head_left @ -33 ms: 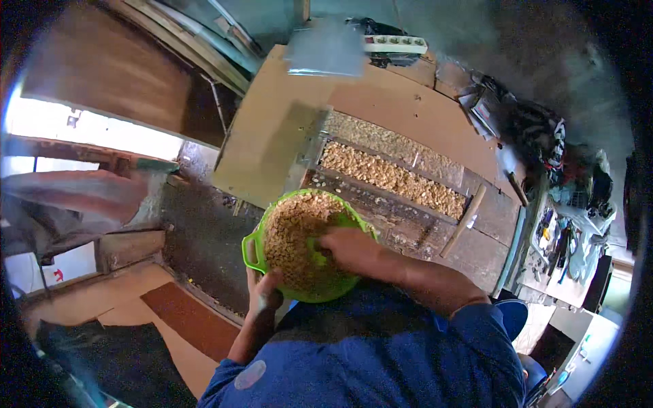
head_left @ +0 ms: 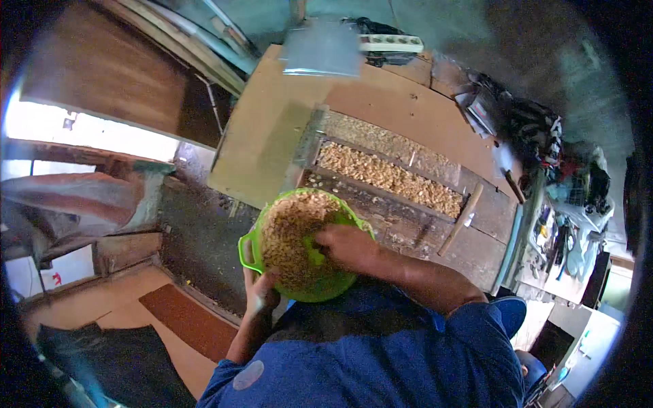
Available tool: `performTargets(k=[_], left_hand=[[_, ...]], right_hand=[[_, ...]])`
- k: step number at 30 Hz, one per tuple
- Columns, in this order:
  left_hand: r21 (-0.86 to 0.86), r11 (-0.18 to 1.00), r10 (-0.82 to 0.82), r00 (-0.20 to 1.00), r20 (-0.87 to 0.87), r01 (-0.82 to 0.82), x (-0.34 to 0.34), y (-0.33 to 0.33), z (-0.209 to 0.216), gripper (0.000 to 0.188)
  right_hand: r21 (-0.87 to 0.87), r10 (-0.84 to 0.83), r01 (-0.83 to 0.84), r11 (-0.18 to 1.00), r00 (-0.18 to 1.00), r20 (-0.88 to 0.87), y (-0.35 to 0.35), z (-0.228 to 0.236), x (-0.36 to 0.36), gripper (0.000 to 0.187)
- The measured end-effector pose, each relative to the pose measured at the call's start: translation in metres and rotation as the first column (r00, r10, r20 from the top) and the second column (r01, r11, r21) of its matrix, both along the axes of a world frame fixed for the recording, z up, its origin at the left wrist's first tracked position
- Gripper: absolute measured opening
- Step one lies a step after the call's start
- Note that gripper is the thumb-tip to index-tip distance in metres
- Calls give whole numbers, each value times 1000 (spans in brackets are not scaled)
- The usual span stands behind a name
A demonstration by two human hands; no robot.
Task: The person fills a long wooden mold with fermented soybeans from a green bowl by hand and levels the surface using a small wooden tool.
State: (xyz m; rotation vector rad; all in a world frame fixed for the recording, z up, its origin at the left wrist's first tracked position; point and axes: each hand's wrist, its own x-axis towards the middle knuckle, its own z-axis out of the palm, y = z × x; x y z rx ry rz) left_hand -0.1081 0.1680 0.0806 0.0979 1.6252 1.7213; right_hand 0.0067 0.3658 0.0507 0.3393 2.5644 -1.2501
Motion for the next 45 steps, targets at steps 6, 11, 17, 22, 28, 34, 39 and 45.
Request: performTargets(k=[6,11,17,22,28,34,39,45], left_hand=[[26,987,156,979,134,-161,-16,-10,-25,94],[31,995,94,987,133,-98,-22,1,-15,92],[111,994,13,999,41,-18,-28,9,-12,92],[63,998,10,995,101,-16,-34,6,-9,93],[74,994,77,993,93,-84,-43,-1,-16,94],[142,982,107,988,108,-122,-54,-10,-24,91],[12,996,85,996,1,-85,-74,-31,-29,90],[53,995,84,996,13,-84,-75,-37,-19,86]], right_hand=[[-190,-549,517,834,812,-200,39,28,34,22],[-13,-828,850,527,511,-231,85,19,101,18],[274,-818,833,481,539,-201,110,0,133,21],[245,-800,870,427,490,-347,122,-11,119,20],[220,-817,893,393,448,-362,114,11,121,19],[401,-698,760,511,639,-323,106,-4,109,22],[317,-740,837,447,545,-396,105,-5,98,24],[90,-507,624,776,703,-498,41,14,17,26]])
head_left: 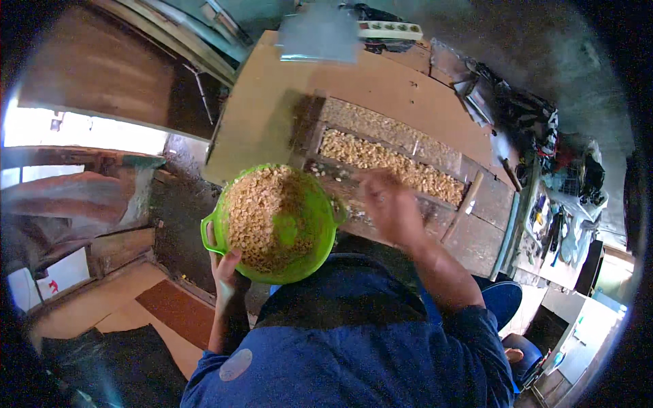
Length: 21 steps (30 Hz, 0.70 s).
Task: The person fills a long wooden mold with fermented soybeans from a green bowl by hand and levels the surface using a small wooden tool.
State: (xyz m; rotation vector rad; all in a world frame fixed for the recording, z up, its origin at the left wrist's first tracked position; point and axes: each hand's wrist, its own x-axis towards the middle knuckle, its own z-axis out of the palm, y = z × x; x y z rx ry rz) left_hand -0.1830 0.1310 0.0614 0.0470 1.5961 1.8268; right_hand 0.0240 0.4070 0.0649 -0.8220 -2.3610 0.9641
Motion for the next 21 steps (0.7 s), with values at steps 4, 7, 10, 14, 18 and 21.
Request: performTargets(k=[4,7,10,14,18,21], left_hand=[[-72,997,-20,1000,17,21,-3,1,18,85],[1,997,-71,997,-8,71,-12,-14,14,87],[59,998,-23,1000,-11,23,-17,-19,12,93],[67,996,-60,998,5,60,-29,-21,13,95],[9,997,-78,997,5,78,-46,-18,9,92],[75,997,-27,996,83,20,-61,-28,-14,92]], right_hand=[[-8,454,-454,891,889,65,-62,2,-64,29],[-227,640,-605,763,658,396,-84,-1,-104,39],[-339,730,-663,668,493,473,-91,-10,-116,41],[-537,777,-575,617,554,300,-100,-35,-127,35],[-491,761,-585,645,545,351,-90,-13,-132,27],[-299,645,-573,763,704,298,-68,8,-127,22]])
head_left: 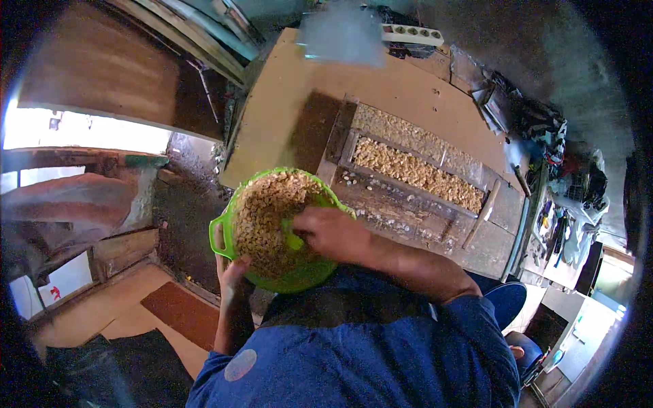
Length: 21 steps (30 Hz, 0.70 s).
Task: The person fills a long wooden mold with fermented soybeans from a green bowl by hand and levels the surface using a small wooden tool.
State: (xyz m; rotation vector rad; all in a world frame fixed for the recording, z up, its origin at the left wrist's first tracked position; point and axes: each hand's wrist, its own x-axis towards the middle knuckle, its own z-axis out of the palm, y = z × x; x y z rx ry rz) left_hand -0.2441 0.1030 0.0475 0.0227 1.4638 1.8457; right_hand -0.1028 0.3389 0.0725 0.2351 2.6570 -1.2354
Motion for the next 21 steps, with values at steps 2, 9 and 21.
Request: performTargets(k=[2,9,21], left_hand=[[-92,996,12,1000,-29,-15,-14,-1,-15,94],[80,995,-50,998,-48,53,-44,20,-21,95],[108,994,19,999,-26,-16,-79,63,-27,75]], right_hand=[[-110,-327,311,944,840,-434,23,9,12,18],[-29,-817,859,511,475,-327,93,-1,27,13],[254,-591,827,502,542,-598,111,-28,36,16]])
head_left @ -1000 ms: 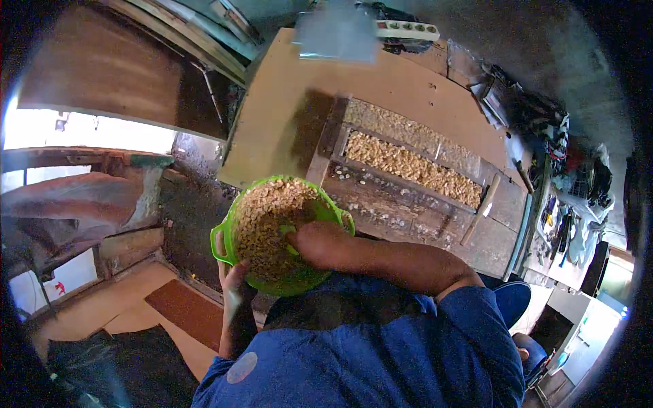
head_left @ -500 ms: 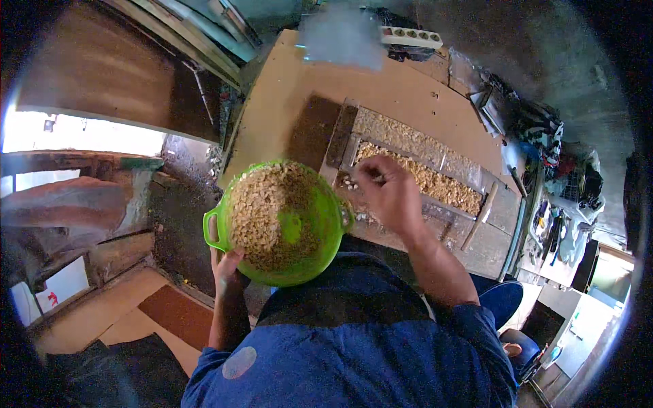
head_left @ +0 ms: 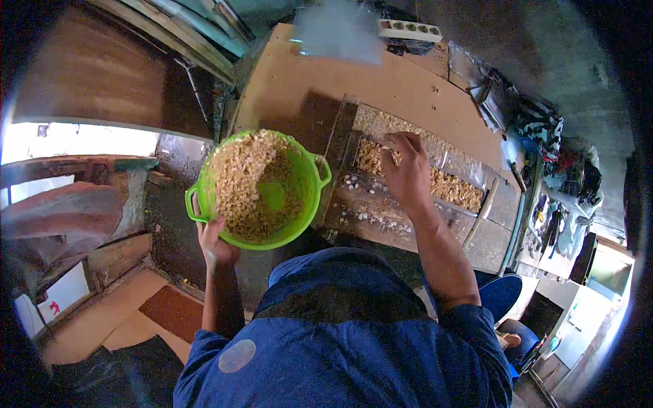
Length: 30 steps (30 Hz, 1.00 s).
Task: The person fills a long wooden mold with fermented soybeans from a green bowl by hand and levels the surface using a small wooden tool.
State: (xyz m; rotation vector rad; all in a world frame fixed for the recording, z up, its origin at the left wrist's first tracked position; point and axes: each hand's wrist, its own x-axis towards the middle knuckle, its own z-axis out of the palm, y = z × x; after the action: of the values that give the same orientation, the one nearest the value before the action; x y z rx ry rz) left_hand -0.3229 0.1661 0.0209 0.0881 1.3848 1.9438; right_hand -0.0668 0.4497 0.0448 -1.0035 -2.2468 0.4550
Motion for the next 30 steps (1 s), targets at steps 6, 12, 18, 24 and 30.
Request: performTargets(k=[6,12,18,24,30], left_hand=[[176,984,9,1000,2,-9,-1,29,-6,66],[206,979,-9,999,32,2,-5,34,-27,62],[247,969,-7,1000,5,5,2,42,-27,62],[246,969,0,1000,7,-2,4,44,-38,62],[226,974,-1,1000,30,-6,1,40,-52,64]], right_hand=[[-286,139,-112,952,987,77,-44,2,22,16],[-381,159,16,924,893,421,-77,-31,36,27],[-355,177,-13,935,882,436,-85,-50,26,32],[-332,231,-93,939,885,404,-82,-51,6,44],[-258,305,-198,946,814,494,-78,-46,8,39]])
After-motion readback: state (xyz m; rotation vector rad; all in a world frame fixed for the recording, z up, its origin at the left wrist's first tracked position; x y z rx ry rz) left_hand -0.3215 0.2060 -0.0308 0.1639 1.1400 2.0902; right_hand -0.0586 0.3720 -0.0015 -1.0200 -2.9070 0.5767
